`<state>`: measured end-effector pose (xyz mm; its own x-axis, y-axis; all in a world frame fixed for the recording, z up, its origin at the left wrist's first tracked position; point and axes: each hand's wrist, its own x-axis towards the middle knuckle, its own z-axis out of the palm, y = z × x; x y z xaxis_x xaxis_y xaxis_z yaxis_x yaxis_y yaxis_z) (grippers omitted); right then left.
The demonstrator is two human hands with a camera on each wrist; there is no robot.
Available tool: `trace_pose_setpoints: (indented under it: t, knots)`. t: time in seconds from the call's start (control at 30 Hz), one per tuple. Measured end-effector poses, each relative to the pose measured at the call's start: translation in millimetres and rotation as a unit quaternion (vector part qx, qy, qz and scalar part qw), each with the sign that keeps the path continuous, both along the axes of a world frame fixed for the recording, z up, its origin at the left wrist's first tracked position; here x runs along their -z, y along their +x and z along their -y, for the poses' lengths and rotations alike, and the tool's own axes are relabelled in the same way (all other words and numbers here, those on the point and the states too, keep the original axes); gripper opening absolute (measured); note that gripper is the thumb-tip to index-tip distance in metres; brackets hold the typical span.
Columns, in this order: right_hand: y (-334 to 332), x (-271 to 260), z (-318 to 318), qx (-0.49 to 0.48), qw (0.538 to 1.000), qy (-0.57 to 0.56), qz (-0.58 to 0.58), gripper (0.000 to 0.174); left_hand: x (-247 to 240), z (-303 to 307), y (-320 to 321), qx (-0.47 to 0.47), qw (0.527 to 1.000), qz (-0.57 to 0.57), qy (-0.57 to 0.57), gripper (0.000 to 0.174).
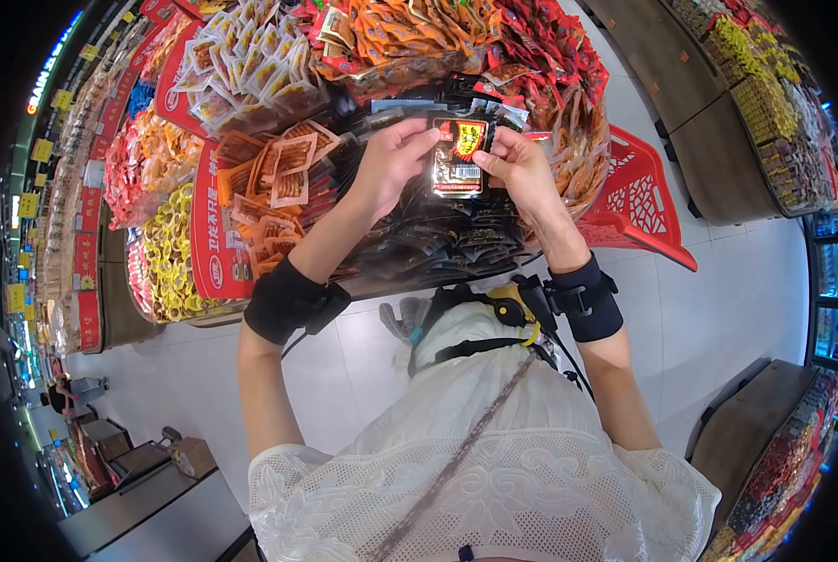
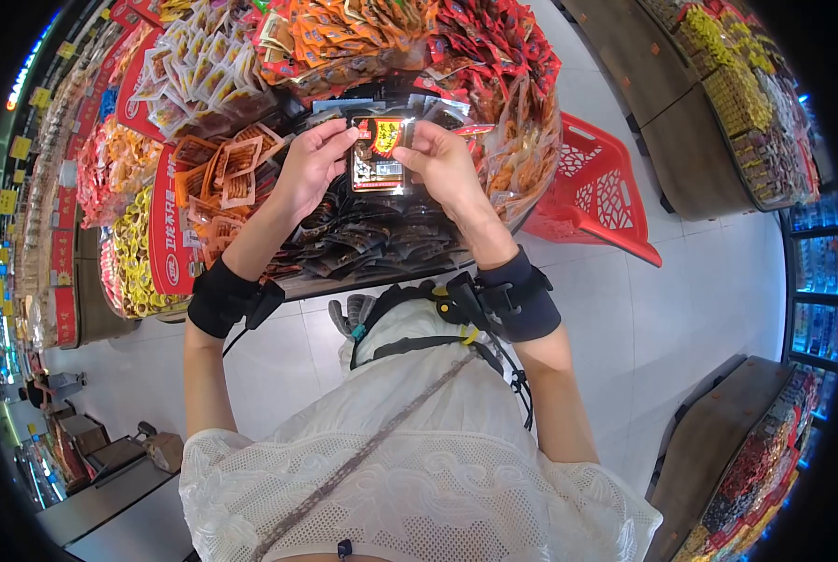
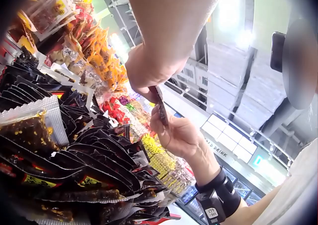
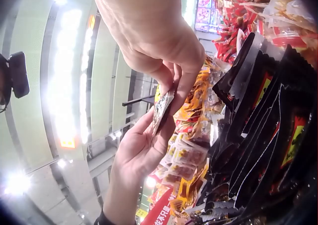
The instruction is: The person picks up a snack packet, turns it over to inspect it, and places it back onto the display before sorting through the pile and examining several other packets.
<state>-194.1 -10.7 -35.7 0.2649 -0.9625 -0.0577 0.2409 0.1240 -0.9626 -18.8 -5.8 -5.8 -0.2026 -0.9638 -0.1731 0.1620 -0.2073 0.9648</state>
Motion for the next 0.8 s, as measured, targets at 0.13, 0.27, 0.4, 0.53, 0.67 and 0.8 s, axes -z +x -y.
trace_pose_setpoints:
  t: [0.13,0.27,0.4,0.53,0.67,0.8]
  knots:
    - [0,1,2,-0.003,1.000,-0.001,0.008,0.006,3,2,0,-0.007,1.000,0.002,0.004,0.018]
    - [1,-2,1,-0.002,1.000,0.004,0.015,0.007,0,2,0,0.000,1.000,0.000,-0.003,0.018]
    - [0,0,2,-0.002,1.000,0.002,0.006,0.007,-1,1,0,0.001,1.000,0.000,-0.003,0.019]
    - [0,0,1,0.003,1.000,0.006,-0.005,0.007,5,4,1,-0.003,1.000,0.004,0.000,0.020]
    - [0,-4,-1,0.003,1.000,0.014,-0.014,0.007,5,4,1,0.002,1.000,-0.006,0.001,0.020]
    - [0,2,1,0.000,1.000,0.011,-0.026,0.007,9,5,2,-0.011,1.000,-0.007,0.013,0.019]
